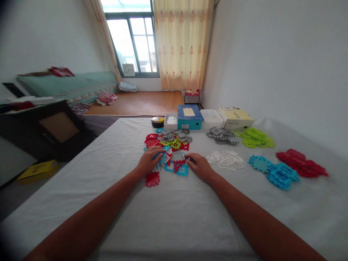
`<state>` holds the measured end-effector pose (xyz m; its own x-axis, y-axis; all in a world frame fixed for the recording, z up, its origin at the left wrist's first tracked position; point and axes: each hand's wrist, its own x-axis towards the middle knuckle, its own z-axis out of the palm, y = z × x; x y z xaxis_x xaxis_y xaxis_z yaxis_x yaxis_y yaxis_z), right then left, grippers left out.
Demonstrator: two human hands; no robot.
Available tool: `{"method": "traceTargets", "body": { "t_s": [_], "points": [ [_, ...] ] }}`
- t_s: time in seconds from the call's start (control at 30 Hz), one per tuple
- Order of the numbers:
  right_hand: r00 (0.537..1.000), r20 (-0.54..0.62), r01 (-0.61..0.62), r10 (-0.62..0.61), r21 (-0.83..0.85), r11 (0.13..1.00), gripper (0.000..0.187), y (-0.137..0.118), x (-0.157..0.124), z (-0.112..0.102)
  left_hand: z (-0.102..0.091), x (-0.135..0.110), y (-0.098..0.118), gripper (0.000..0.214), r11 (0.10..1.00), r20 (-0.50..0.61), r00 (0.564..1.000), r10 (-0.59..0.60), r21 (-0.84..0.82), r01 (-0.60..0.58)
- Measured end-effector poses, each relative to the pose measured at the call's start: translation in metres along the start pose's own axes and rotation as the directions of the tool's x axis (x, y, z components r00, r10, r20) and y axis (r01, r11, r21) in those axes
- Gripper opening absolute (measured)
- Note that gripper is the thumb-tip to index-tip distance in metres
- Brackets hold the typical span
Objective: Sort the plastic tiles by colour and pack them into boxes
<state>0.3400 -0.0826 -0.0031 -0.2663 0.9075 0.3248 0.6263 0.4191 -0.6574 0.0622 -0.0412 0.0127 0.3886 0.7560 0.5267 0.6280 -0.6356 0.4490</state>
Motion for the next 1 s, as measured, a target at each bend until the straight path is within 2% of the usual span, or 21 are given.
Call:
{"method": "traceTargets", "body": {
  "t_s": [0.1,0.17,0.23,0.3,0.4,0.53,0.7,0.83,1.0],
  "points": [
    [1.0,0.026,-0.004,0.004,-0.019,1.0,0.046,-0.005,0.002,-0.002,-0.002,-0.008,0.005,0.024,0.999,-0.025,1.0,0.019,-0.045,-0.02],
    [0.995,0.072,0.069,-0.064,-0.064,0.996,0.066,-0.005,0.005,-0.001,-0.002,-0.011,0.009,0.024,0.997,-0.042,0.999,0.011,-0.077,-0.014],
    [0.985,0.107,0.148,-0.138,-0.095,0.984,0.073,-0.004,0.007,0.001,-0.003,-0.011,0.01,0.024,0.995,-0.052,0.999,-0.007,-0.102,0.002],
    [0.983,0.102,0.164,-0.155,-0.09,0.982,0.059,-0.001,0.009,0.003,-0.003,-0.01,0.008,0.024,0.992,-0.061,0.997,-0.042,-0.12,0.035],
    [0.994,0.06,0.099,-0.097,-0.034,0.995,0.036,0.002,0.012,0.006,-0.004,-0.008,0.0,0.025,0.983,-0.07,0.989,-0.132,-0.141,0.121],
    [0.996,0.056,0.072,-0.076,0.064,0.995,0.023,0.004,0.015,0.006,-0.005,-0.006,-0.009,0.029,0.955,-0.07,0.967,-0.244,-0.19,0.227],
    [0.991,0.088,0.084,-0.101,0.174,0.981,0.023,0.004,0.014,0.003,-0.004,-0.002,-0.007,0.03,0.949,-0.068,0.963,-0.262,-0.199,0.244],
    [0.995,0.07,0.06,-0.073,0.164,0.985,0.025,0.002,0.012,-0.002,0.0,-0.001,0.001,0.031,0.96,-0.065,0.965,-0.253,-0.142,0.242],
    [0.994,0.067,0.081,-0.092,0.147,0.986,0.025,0.002,0.009,-0.005,0.003,-0.001,0.013,0.033,0.947,-0.072,0.947,-0.314,-0.099,0.307]
  ]
}}
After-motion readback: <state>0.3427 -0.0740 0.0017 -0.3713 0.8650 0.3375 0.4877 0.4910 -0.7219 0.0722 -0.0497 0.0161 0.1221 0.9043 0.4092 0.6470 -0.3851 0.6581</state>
